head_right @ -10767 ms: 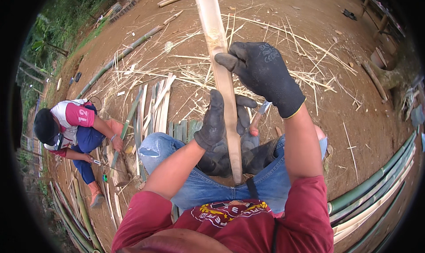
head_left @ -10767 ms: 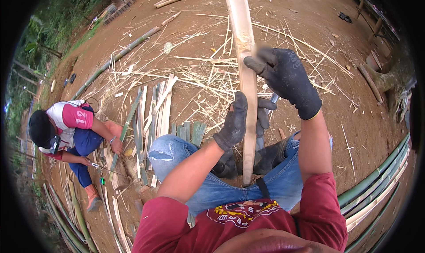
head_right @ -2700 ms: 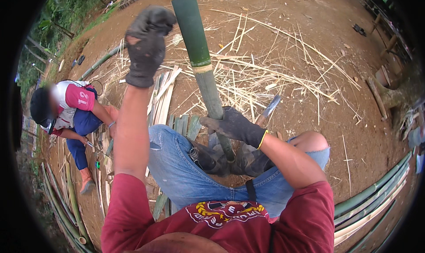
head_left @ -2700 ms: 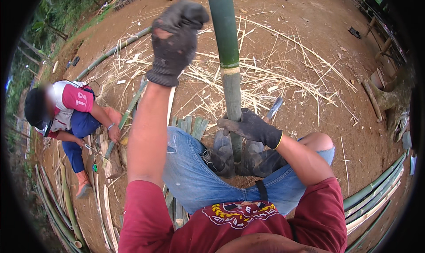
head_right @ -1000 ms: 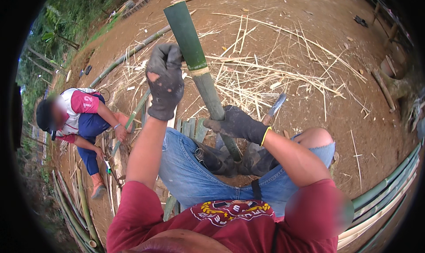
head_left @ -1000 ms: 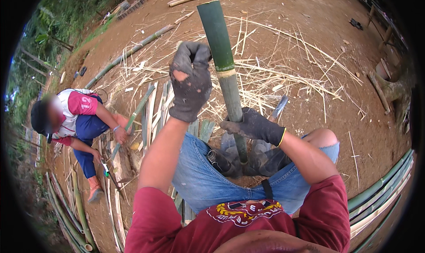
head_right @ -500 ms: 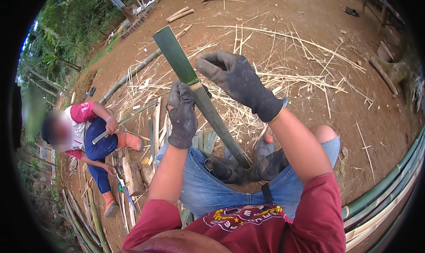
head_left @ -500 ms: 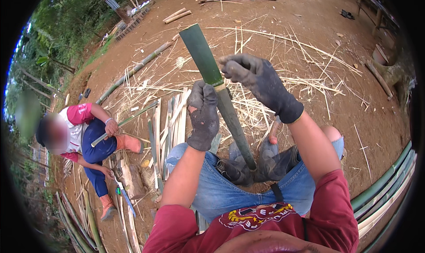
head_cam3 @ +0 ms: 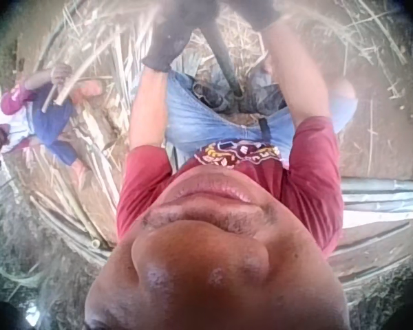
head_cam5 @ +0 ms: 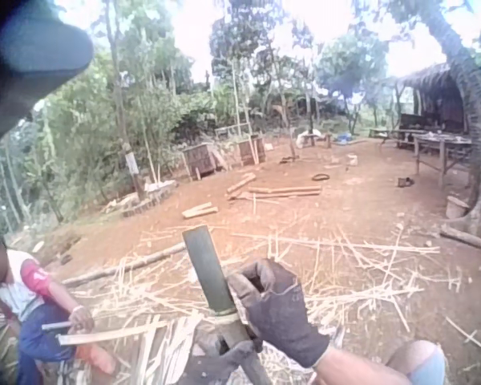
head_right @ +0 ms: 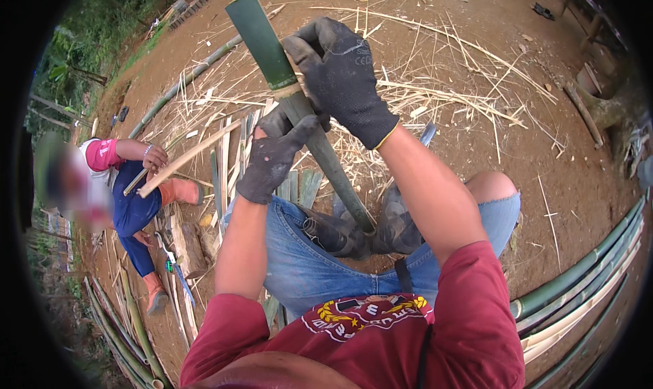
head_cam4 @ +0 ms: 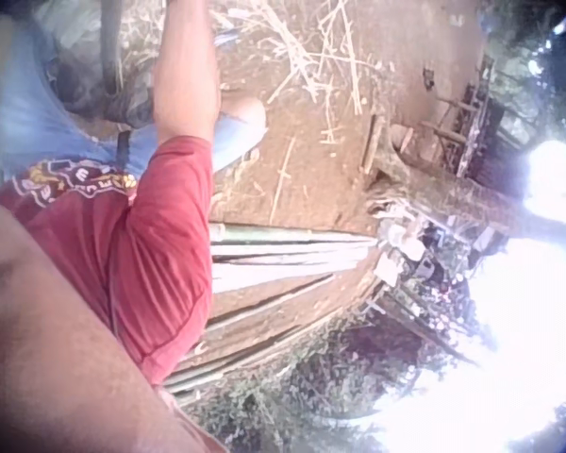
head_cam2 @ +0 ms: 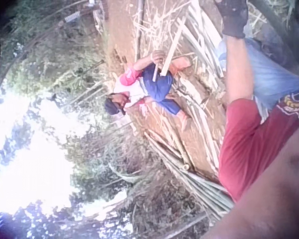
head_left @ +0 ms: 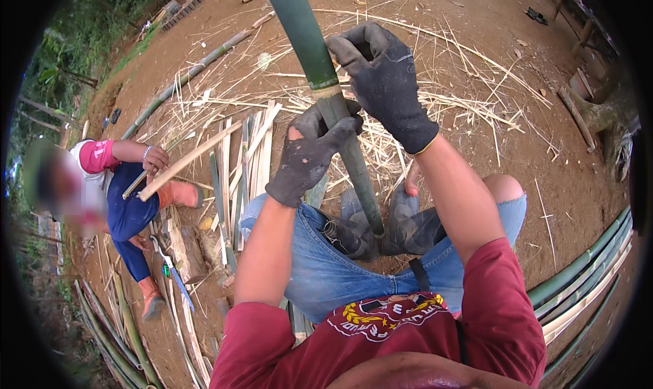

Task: The person sits on the ground and uses a machete to split a bamboo pole into thin strips. They hold the bamboo vertically and strike it with the blade to separate the sections, repeating the process to create multiple strips.

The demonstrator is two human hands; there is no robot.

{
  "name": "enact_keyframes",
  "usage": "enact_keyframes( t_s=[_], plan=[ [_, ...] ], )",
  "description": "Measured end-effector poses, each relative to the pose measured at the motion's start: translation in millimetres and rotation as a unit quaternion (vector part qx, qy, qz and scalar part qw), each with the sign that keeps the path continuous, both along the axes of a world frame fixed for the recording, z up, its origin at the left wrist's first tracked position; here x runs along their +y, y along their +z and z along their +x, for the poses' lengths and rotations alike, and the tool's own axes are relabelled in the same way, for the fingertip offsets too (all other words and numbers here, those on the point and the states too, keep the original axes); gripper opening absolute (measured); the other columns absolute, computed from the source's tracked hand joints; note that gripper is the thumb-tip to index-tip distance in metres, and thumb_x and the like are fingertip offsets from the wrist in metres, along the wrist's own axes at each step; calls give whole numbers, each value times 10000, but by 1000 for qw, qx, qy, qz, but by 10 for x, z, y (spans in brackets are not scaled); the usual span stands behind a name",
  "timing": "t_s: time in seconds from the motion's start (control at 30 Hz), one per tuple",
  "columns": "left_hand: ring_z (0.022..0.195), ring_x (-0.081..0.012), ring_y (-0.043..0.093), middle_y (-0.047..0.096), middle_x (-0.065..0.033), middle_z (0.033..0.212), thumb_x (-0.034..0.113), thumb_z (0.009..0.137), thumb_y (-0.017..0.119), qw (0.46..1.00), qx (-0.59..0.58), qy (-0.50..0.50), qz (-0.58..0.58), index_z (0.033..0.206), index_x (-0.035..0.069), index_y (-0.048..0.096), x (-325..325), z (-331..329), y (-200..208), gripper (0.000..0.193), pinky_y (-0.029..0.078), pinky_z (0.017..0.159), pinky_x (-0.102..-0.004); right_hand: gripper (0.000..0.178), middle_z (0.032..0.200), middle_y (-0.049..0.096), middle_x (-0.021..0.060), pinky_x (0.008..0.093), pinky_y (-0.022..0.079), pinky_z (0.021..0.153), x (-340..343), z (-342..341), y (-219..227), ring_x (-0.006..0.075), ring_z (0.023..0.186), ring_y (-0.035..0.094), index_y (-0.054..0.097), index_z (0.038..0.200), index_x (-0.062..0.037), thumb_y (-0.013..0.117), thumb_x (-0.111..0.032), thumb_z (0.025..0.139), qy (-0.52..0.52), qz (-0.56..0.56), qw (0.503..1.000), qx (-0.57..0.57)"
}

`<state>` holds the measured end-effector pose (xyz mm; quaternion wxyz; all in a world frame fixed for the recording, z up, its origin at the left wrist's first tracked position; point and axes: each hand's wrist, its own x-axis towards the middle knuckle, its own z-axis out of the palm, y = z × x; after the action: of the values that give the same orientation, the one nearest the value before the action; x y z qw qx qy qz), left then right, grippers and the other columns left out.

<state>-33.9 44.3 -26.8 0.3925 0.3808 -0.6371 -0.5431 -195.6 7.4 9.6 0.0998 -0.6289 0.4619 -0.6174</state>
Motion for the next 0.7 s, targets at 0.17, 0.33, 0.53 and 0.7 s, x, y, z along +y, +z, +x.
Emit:
enact_keyframes(
  t_s=[0.17, 0.33, 0.53, 0.7],
  plan=[
    [930, -183, 669, 694, -106, 993, 290, 930, 694, 999, 38, -28, -8, 1203, -40, 606, 26, -85, 14, 438, 544, 860, -338, 289, 900, 681, 138, 412, 520, 708, -437, -959, -1078, 269, 782, 658, 618, 958, -40, 650, -325, 923, -233, 162, 959, -7],
    [926, -176, 669, 696, -98, 987, 308, 929, 694, 999, 23, -18, -25, 1202, -47, 604, -46, -27, -67, 456, 547, 855, -333, 550, 999, 696, 161, 342, 552, 773, 5, -908, -712, 189, 873, 687, 585, 1263, -15, 750, -355, 863, -161, 102, 982, -1],
    [933, -166, 675, 718, -96, 983, 324, 934, 686, 999, 23, 17, -31, 1185, -21, 633, -33, -22, -119, 430, 538, 861, -324, 268, 820, 686, 47, 277, 506, 661, 57, -232, 25, 89, 722, 596, 680, 957, 4, 683, -263, 936, 172, 166, 969, -66],
    [899, -138, 681, 732, -80, 1011, 218, 939, 669, 996, 35, 26, -83, 1138, 9, 675, -197, 13, -244, 289, 550, 819, -287, 276, 729, 649, 86, 315, 483, 627, -32, -190, -55, 126, 666, 581, 653, 866, 36, 673, -234, 922, 47, 80, 994, 58]
  ],
)
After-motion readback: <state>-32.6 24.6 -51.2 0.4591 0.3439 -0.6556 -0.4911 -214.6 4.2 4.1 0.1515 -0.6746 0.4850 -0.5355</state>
